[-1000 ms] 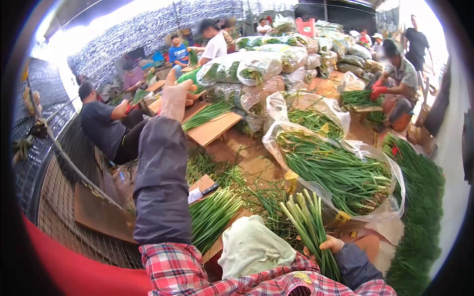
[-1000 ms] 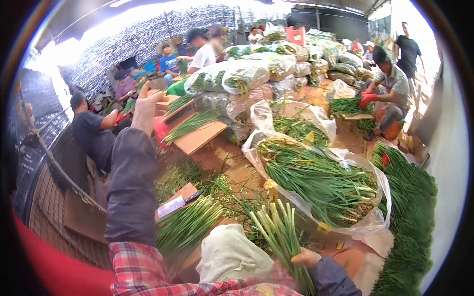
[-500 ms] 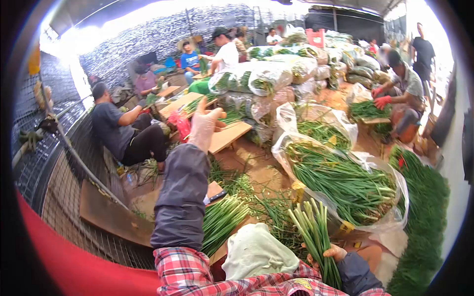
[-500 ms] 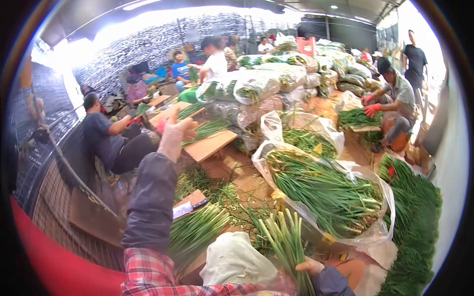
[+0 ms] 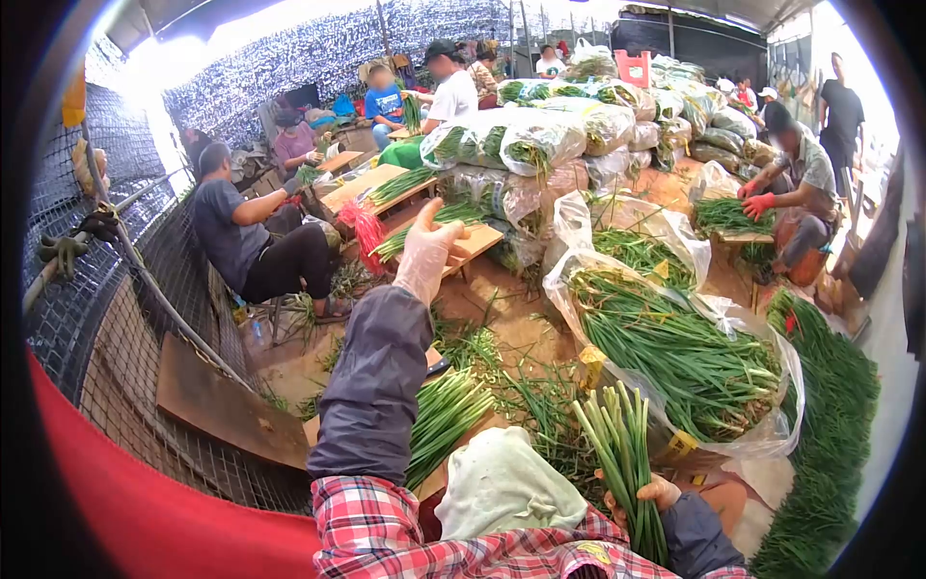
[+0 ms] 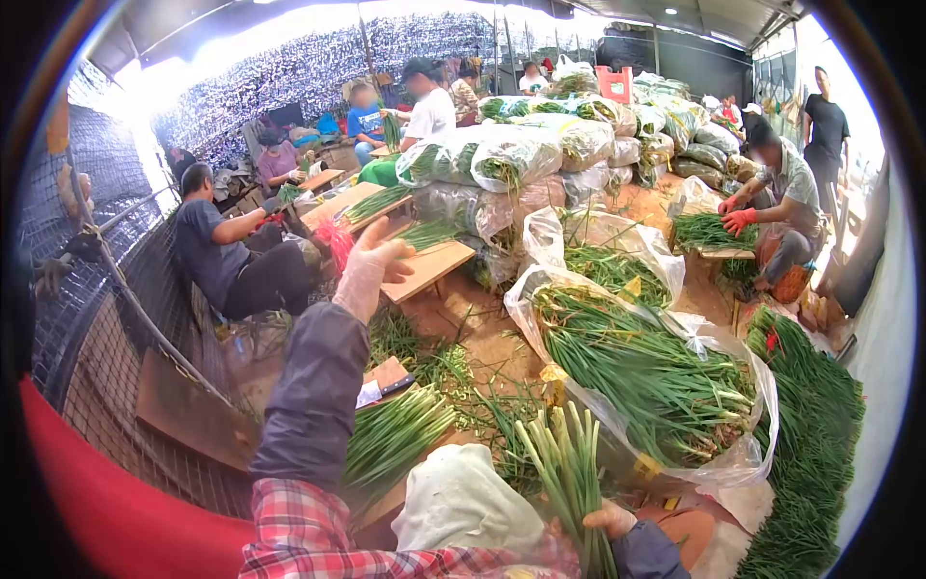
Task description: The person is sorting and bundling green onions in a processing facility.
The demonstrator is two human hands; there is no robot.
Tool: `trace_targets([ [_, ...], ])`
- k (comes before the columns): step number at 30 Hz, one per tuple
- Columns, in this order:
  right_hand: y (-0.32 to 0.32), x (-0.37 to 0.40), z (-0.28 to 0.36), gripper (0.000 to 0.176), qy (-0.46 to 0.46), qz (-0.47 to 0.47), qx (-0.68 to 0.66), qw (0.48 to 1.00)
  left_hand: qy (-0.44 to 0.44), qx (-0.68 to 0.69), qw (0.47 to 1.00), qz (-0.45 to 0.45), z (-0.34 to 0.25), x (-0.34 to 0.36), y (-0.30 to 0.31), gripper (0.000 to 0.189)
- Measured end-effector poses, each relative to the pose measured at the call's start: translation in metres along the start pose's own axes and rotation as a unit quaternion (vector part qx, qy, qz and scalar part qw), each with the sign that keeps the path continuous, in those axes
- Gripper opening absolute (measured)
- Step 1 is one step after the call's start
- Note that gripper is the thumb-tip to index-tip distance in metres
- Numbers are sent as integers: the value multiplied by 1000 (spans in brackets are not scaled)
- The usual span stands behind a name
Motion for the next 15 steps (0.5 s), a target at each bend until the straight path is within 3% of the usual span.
trace_targets([
  [7,-1,-4,20,85,34,22,-1,999,94,31,968,229,68,112,-45,68],
  [10,1,-9,25,84,31,23,29,999,177,67,925,329,124,188,-71,76],
  [12,-4,-12,26,84,27,21,39,999,292,169,872,355,158,235,-88,76],
  [14,-7,-16,20,83,17,2,62,998,364,318,797,361,172,269,-108,76],
  [15,-7,-17,17,82,12,-8,72,997,376,329,789,357,171,276,-114,80],
])
Point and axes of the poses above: each hand's wrist, its own x-axis away from the middle knuckle, its own y-axis out of the back of the hand, z = x × y, the point moved 5 cm from there along -x, towards the middle knuckle, and after that the axes turned 13 degrees about -z, right-handed, at the moved point
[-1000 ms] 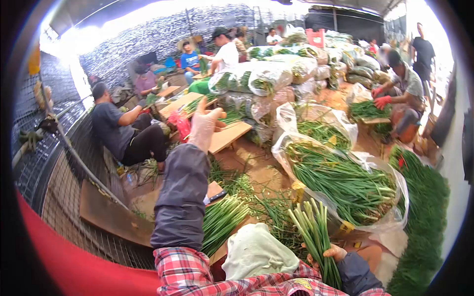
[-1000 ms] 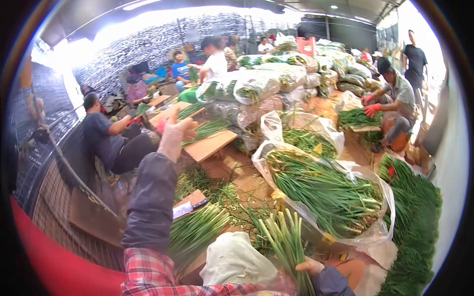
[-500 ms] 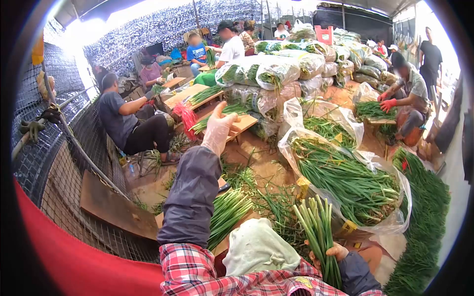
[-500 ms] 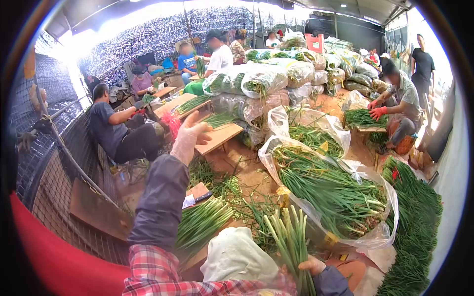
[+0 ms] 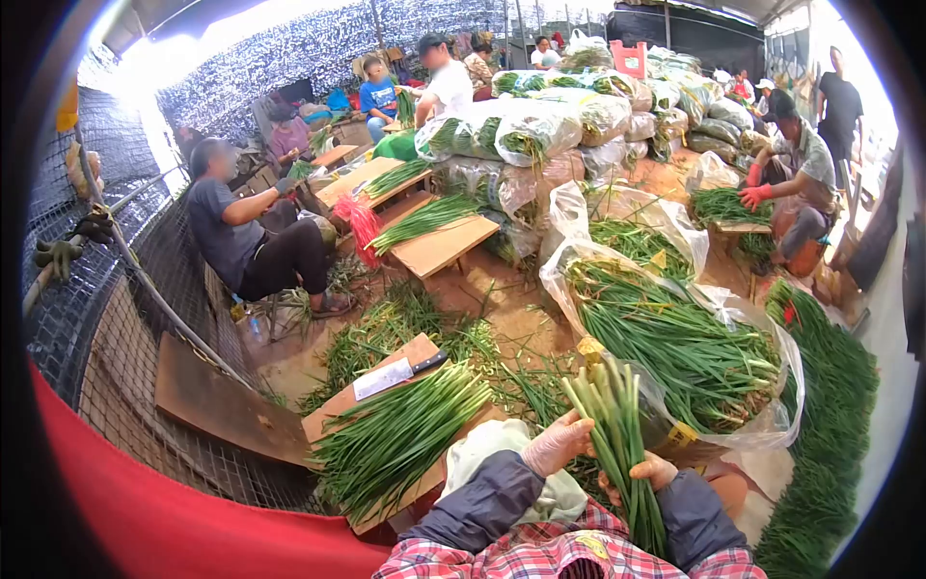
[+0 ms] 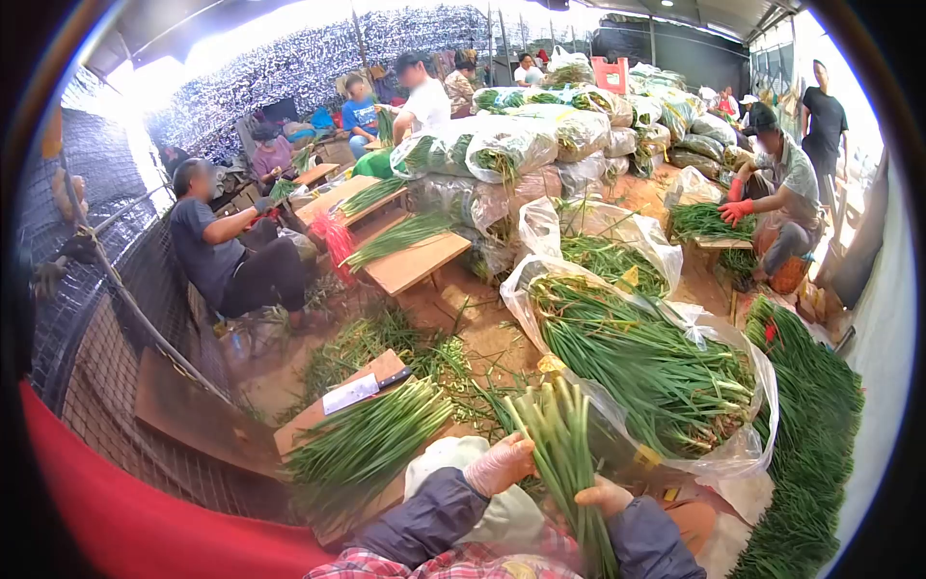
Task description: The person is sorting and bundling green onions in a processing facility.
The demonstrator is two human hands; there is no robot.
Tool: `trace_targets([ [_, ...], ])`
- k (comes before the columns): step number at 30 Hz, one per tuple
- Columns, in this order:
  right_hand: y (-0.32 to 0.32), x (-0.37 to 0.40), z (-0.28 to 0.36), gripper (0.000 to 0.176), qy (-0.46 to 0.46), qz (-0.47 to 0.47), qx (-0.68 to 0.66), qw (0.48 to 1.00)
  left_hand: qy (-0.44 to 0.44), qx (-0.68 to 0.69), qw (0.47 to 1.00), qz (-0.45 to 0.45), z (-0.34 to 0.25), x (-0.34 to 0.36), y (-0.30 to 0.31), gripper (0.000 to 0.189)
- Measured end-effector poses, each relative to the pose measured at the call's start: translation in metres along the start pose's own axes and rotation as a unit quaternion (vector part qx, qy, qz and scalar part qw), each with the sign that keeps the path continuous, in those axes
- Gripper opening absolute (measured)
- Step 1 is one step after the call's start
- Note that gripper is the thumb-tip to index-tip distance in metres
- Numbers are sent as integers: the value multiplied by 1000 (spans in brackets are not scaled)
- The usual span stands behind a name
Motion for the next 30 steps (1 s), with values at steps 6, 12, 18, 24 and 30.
trace_targets([
  [6,4,-12,-22,80,-63,11,-7,998,-50,100,994,-10,-1,-3,-16,85],
  [12,-8,-16,-24,81,-85,61,3,995,-30,132,989,-63,-2,-3,-13,72],
  [18,21,-35,-20,76,37,-3,21,999,-46,104,986,-122,2,-8,11,60],
  [24,2,-15,12,68,136,-127,143,972,-29,148,974,-168,18,-8,24,58],
  [30,18,-13,-2,43,126,-202,52,970,-66,143,983,-92,7,-6,0,70],
])
Point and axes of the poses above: each hand's wrist, its own x-axis away from the middle knuckle, its own y-axis out of the back of the hand, z = x × y, the point moved 5 cm from there along -x, towards the middle knuckle, and after that the axes turned 13 degrees about -z, right-handed, at the moved point
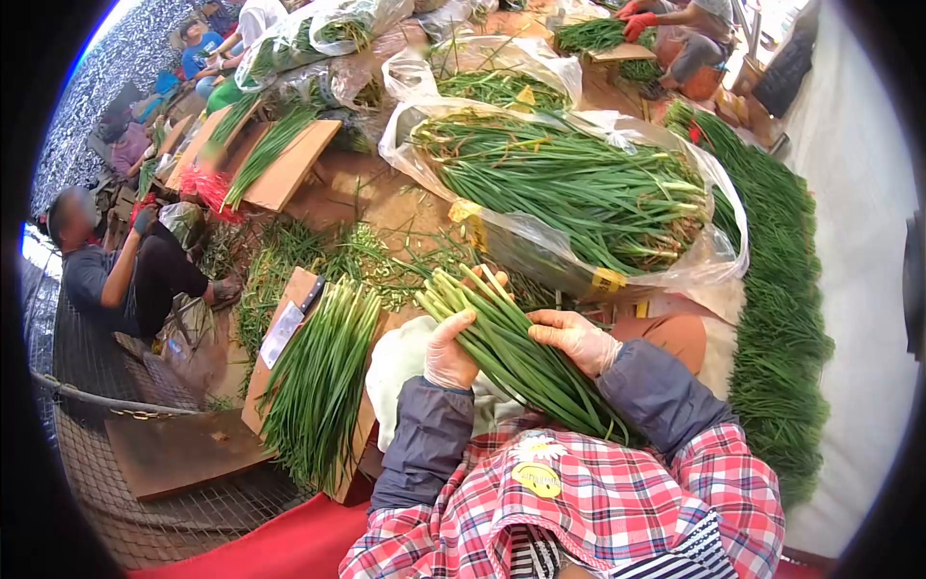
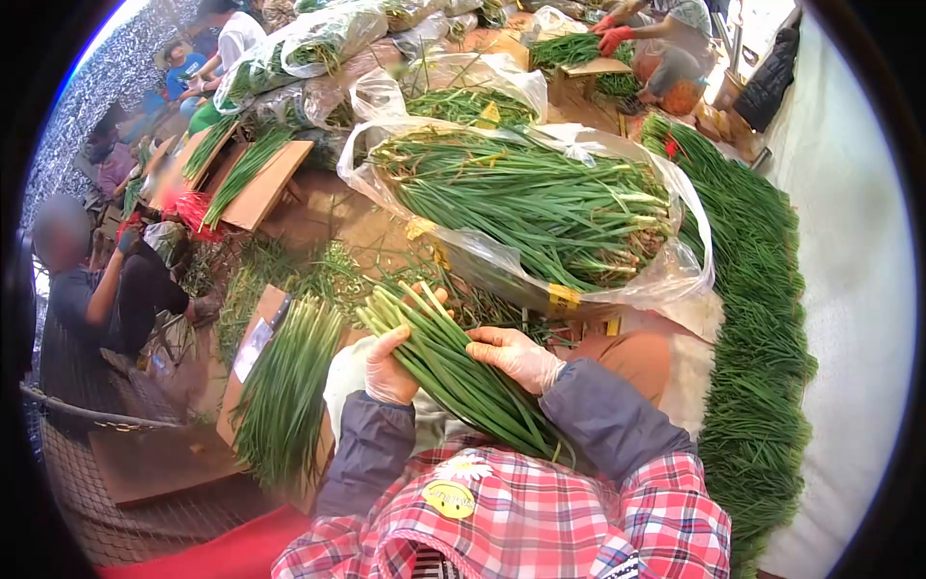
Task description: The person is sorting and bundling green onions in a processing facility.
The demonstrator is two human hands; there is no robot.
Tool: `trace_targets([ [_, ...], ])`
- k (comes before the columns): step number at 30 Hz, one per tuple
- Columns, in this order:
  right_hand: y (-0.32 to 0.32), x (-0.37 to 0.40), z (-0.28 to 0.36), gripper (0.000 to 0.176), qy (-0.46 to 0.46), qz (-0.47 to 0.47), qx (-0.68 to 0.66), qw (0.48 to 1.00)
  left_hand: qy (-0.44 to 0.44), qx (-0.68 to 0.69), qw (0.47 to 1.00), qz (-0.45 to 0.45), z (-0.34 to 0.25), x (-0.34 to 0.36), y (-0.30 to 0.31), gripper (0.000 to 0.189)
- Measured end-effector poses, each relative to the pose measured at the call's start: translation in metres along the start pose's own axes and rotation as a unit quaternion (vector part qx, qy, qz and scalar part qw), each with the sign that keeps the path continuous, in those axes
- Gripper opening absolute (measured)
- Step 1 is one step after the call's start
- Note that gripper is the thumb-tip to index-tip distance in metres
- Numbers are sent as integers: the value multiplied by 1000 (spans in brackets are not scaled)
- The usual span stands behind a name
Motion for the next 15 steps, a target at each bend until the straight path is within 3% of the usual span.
trace_targets([
  [8,-3,-5,7,38,9,-7,135,991,4,-24,1000,15,1,2,-3,74],
  [12,9,-10,44,40,236,-144,209,938,5,3,1000,-3,8,-1,10,66],
  [13,5,-6,56,40,232,-136,165,949,6,-3,1000,-8,8,-1,10,66],
  [15,-18,8,69,37,153,-103,233,955,9,-17,1000,-19,8,-1,10,64],
])
Point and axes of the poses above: each hand's wrist, its own x-axis away from the middle knuckle, its own y-axis out of the back of the hand, z = x × y, the point moved 5 cm from there along -x, towards the middle knuckle, and after that the axes turned 13 degrees about -z, right-handed, at the moved point
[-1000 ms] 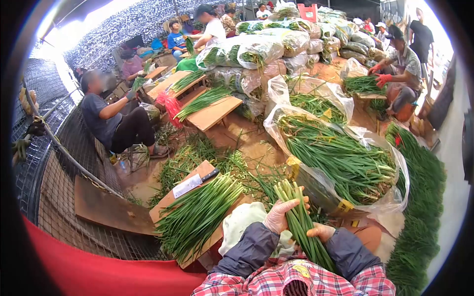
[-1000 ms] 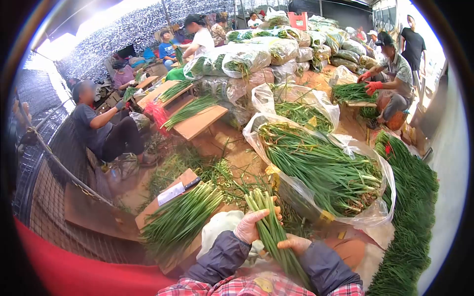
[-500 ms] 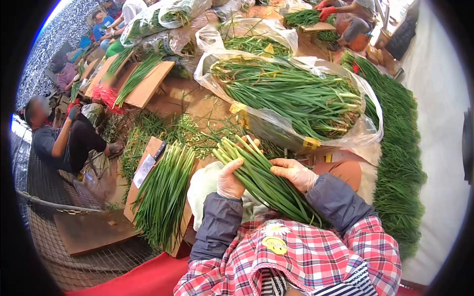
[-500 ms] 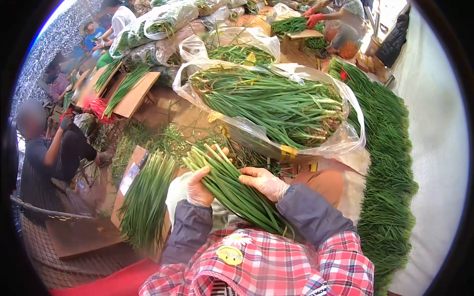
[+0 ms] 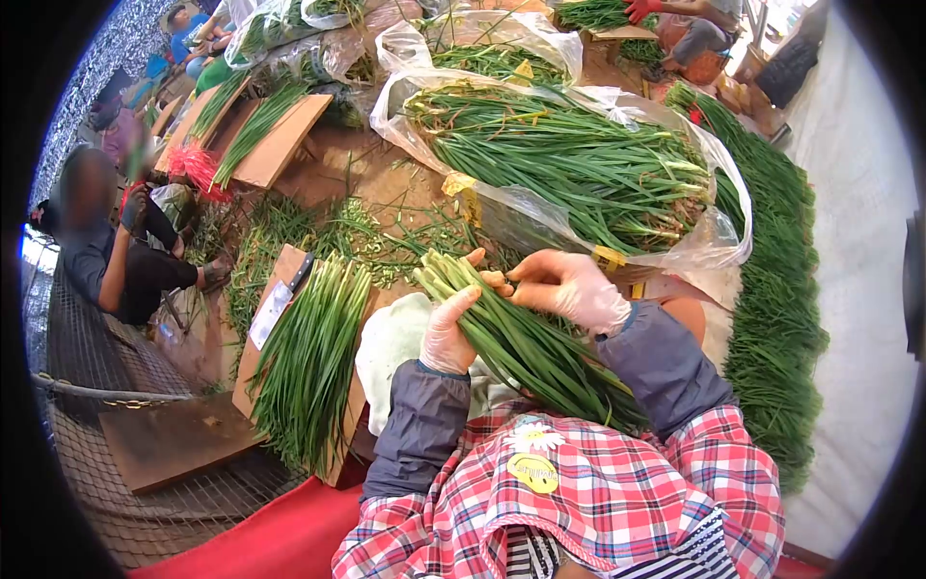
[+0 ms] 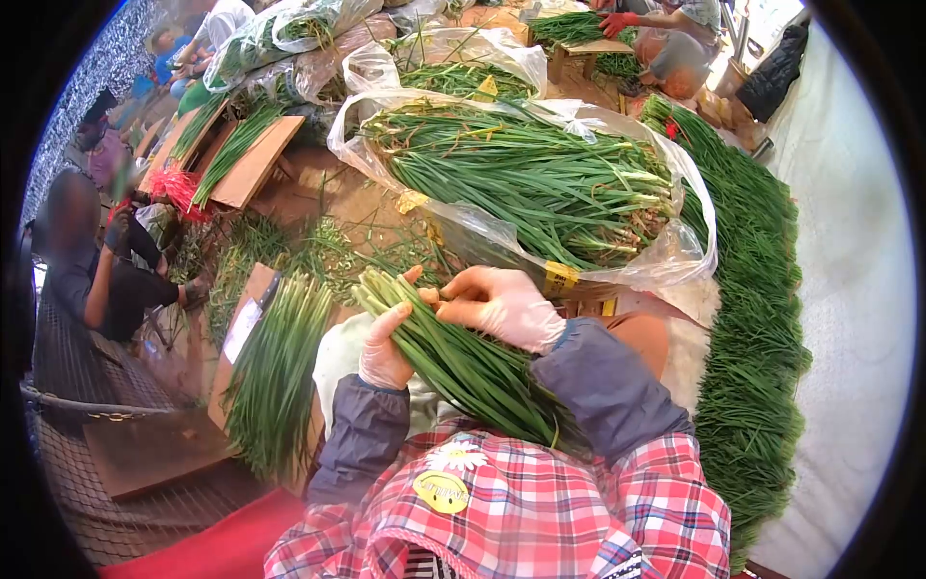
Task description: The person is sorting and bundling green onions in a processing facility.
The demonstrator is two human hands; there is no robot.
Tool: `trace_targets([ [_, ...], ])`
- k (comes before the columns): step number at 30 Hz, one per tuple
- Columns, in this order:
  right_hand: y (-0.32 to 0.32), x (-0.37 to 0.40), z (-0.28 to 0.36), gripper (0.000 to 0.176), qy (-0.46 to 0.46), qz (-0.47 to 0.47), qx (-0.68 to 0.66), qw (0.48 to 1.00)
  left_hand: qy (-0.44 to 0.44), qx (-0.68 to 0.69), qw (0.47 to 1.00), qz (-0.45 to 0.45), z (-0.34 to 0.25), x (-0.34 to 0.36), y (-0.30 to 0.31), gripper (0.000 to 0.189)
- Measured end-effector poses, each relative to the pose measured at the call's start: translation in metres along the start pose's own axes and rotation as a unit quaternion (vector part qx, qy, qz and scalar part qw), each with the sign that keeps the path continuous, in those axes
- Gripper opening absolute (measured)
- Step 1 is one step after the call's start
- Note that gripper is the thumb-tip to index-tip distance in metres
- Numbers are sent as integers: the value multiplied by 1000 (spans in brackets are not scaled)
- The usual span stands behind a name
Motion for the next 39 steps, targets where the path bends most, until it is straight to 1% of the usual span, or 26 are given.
trace_targets([
  [1,-9,-1,3,37,49,47,35,997,-2,-5,1000,-8,-1,0,-2,64],
  [2,-15,0,11,35,106,63,153,981,-2,-9,1000,-18,-2,2,-6,64],
  [4,-27,-9,3,33,94,94,94,987,-9,-17,999,-28,-2,2,-5,64],
  [6,-30,-20,10,29,122,71,155,978,-24,-26,999,-37,-4,4,1,63],
  [7,-35,-19,25,30,225,54,218,948,-27,-29,999,-30,-5,5,3,63],
  [10,-51,-29,34,25,247,63,306,917,-29,27,998,-55,-11,5,11,61],
  [11,-54,-31,38,31,209,82,338,914,-51,8,995,-81,-17,5,17,56],
  [14,-66,-21,32,43,276,31,252,927,-109,-48,981,-156,-43,4,38,40],
  [15,-67,-16,20,55,294,42,249,922,-156,-29,971,-178,-64,9,42,35],
  [16,-67,-14,-5,51,310,47,193,930,-201,-11,959,-197,-91,15,47,30],
  [18,-43,-12,-53,45,240,85,361,897,-311,-5,919,-242,-144,31,71,22],
  [20,10,-23,-129,33,101,119,518,841,-430,37,884,-179,-187,50,93,18],
  [21,32,-20,-159,30,-8,194,614,765,-454,44,877,-154,-202,58,98,17],
  [22,50,-8,-171,31,-77,241,677,691,-475,49,869,-130,-214,66,102,17],
  [23,59,-2,-176,32,-42,219,669,709,-483,51,868,-101,-224,71,105,18],
  [24,65,1,-169,33,-35,227,588,776,-498,47,861,-95,-228,75,105,18],
  [26,62,3,-140,35,-67,188,499,843,-526,40,845,-85,-232,83,101,17],
  [29,52,10,-91,35,-201,148,274,929,-539,31,840,-52,-231,82,97,19],
  [30,49,10,-64,29,-141,127,196,962,-539,28,841,-35,-230,82,96,21],
  [31,48,6,-45,21,-81,130,57,987,-540,35,840,-45,-228,82,96,22],
  [32,50,5,-23,13,-63,135,-81,986,-541,32,839,-41,-226,83,93,22],
  [34,55,2,23,9,70,139,-208,966,-545,27,837,-33,-223,83,86,24],
  [35,56,-1,41,13,143,151,-247,947,-553,33,832,-41,-220,84,82,25],
  [36,55,-5,57,17,191,170,-274,927,-548,31,835,-20,-220,83,77,25],
  [38,48,-12,81,20,228,130,-71,962,-539,28,842,19,-217,82,71,25],
  [39,36,-18,82,21,244,108,44,963,-539,26,841,19,-216,81,69,26],
])
Point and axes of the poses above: each hand's wrist, its own x-axis away from the middle knuckle, its own y-axis out of the back of the hand, z = x × y, the point moved 5 cm from there along -x, towards the middle knuckle, and after that the axes turned 13 degrees about -z, right-handed, at the moved point
